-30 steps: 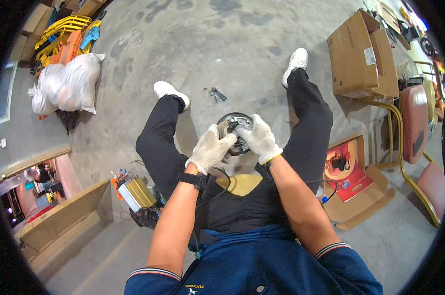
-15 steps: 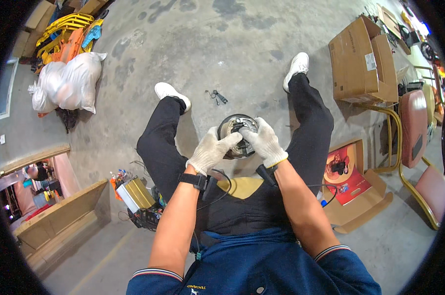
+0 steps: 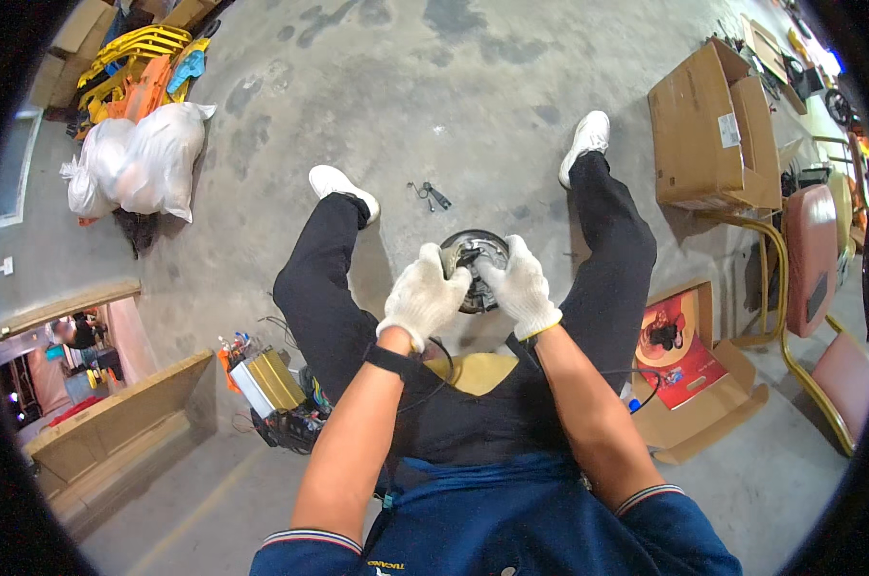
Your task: Inspecting and manipulating motorcycle clutch or brake components.
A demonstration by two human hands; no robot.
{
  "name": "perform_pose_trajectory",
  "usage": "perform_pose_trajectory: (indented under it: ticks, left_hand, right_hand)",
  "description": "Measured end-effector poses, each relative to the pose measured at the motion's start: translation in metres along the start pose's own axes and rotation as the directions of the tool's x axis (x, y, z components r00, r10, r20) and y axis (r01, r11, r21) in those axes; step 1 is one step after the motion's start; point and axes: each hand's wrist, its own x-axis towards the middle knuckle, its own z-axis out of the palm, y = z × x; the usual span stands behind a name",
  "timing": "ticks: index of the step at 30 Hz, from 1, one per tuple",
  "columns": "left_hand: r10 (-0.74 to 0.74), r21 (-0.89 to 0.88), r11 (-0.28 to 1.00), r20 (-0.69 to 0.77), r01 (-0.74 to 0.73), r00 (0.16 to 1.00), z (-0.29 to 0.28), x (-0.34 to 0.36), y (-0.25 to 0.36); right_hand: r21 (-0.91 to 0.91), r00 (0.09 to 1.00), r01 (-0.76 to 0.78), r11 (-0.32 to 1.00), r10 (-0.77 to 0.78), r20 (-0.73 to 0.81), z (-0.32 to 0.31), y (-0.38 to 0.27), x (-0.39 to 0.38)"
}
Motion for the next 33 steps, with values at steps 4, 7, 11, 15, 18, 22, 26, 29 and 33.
perform_pose_trajectory:
  ticks: [4, 7, 11, 15, 18, 22, 26, 29, 33]
  left_hand:
    - [0.007, 0.013, 1.000, 0.102, -0.008, 0.995, 0.002, 0.007, 0.003]
    - [-0.079, -0.031, 0.996, 0.186, 0.086, 0.979, 0.005, 0.009, -0.004]
    - [-0.078, -0.089, 0.992, 0.114, 0.089, 0.990, 0.011, 0.010, -0.005]
    - [-0.067, -0.134, 0.987, 0.165, 0.089, 0.984, 0.013, 0.012, 0.000]
    - [0.012, -0.096, 0.995, 0.061, -0.006, 0.998, 0.014, 0.009, -0.003]
    - [-0.022, -0.101, 0.994, 0.065, 0.029, 0.998, 0.015, 0.003, -0.011]
    - [-0.030, -0.160, 0.986, 0.095, 0.045, 0.995, 0.010, 0.000, -0.012]
    - [-0.010, -0.364, 0.926, 0.235, 0.098, 0.972, 0.002, -0.004, -0.014]
    - [0.086, -0.426, 0.902, 0.341, 0.072, 0.936, -0.007, 0.001, -0.018]
  right_hand:
    - [-0.101, 0.999, 0.038, 0.994, -0.040, -0.015, 0.005, -0.004, -0.006]
    - [-0.064, 1.000, 0.010, 0.998, -0.009, 0.022, 0.005, -0.005, -0.007]
    - [-0.111, 1.000, 0.011, 0.994, -0.012, -0.003, 0.008, -0.004, -0.005]
    - [-0.126, 0.999, -0.042, 0.991, 0.043, 0.006, 0.006, 0.000, -0.002]
    - [-0.058, 0.999, 0.038, 0.998, -0.037, 0.024, 0.004, 0.003, 0.000]
    - [-0.016, 0.997, 0.042, 0.999, -0.041, 0.070, 0.004, 0.005, 0.001]
    - [0.030, 0.991, 0.003, 1.000, -0.007, 0.136, 0.004, 0.006, 0.002]
    - [0.052, 0.986, 0.002, 0.999, -0.011, 0.164, 0.003, 0.006, 0.004]
    - [-0.010, 0.974, -0.089, 0.996, 0.089, 0.207, 0.000, 0.005, 0.002]
